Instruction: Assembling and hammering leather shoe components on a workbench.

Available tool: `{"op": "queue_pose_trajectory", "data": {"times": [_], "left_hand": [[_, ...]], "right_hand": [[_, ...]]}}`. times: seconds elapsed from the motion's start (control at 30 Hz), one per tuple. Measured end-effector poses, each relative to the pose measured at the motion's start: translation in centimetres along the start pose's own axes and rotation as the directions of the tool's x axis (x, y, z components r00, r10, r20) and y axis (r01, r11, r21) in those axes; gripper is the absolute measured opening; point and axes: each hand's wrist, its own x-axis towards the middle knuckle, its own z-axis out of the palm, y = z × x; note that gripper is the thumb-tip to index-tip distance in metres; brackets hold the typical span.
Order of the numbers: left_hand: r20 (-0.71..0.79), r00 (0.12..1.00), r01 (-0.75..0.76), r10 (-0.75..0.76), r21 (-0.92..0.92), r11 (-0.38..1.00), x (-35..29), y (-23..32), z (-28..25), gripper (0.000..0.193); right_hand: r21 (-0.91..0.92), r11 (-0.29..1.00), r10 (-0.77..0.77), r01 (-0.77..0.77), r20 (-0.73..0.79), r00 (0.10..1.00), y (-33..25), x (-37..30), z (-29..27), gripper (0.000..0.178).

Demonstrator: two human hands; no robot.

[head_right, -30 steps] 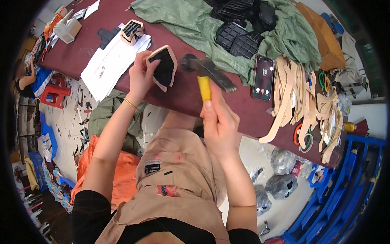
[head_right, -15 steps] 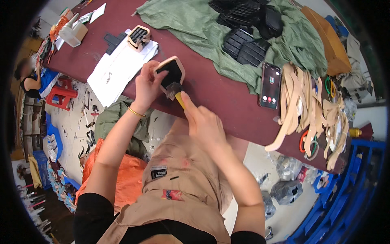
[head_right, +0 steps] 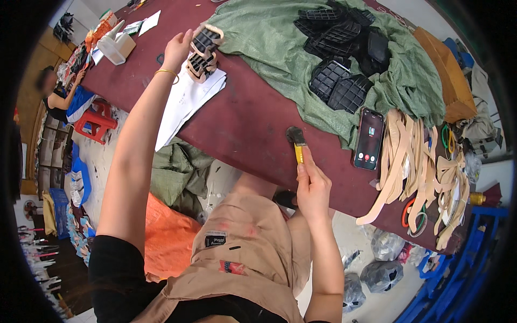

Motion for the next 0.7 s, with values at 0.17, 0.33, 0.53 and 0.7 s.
{"op": "queue_pose_trajectory", "data": {"times": [0.17,0.33,0.53,0.7], "left_hand": [[0.065,0.959,-0.283,0.276,0.276,0.918,-1.3,1.6,0.0,0.048],[0.254,0.933,-0.279,0.255,0.06,0.958,-5.5,2.3,-1.5,0.039],[0.293,0.918,-0.293,0.265,0.054,0.955,-7.7,-1.1,-2.3,0.024],[0.291,0.956,0.018,-0.034,0.059,0.998,-7.6,-0.6,-1.2,0.019]], "right_hand": [[-0.107,0.99,-0.101,0.095,-0.054,0.993,0.5,1.1,-0.6,0.041],[-0.421,0.856,-0.329,0.3,0.004,0.944,0.4,4.2,0.0,0.036],[-0.623,0.705,-0.425,0.339,0.012,0.905,2.2,5.6,2.5,0.038],[-0.651,0.685,-0.398,0.326,0.041,0.917,2.5,5.6,2.6,0.041]]}}
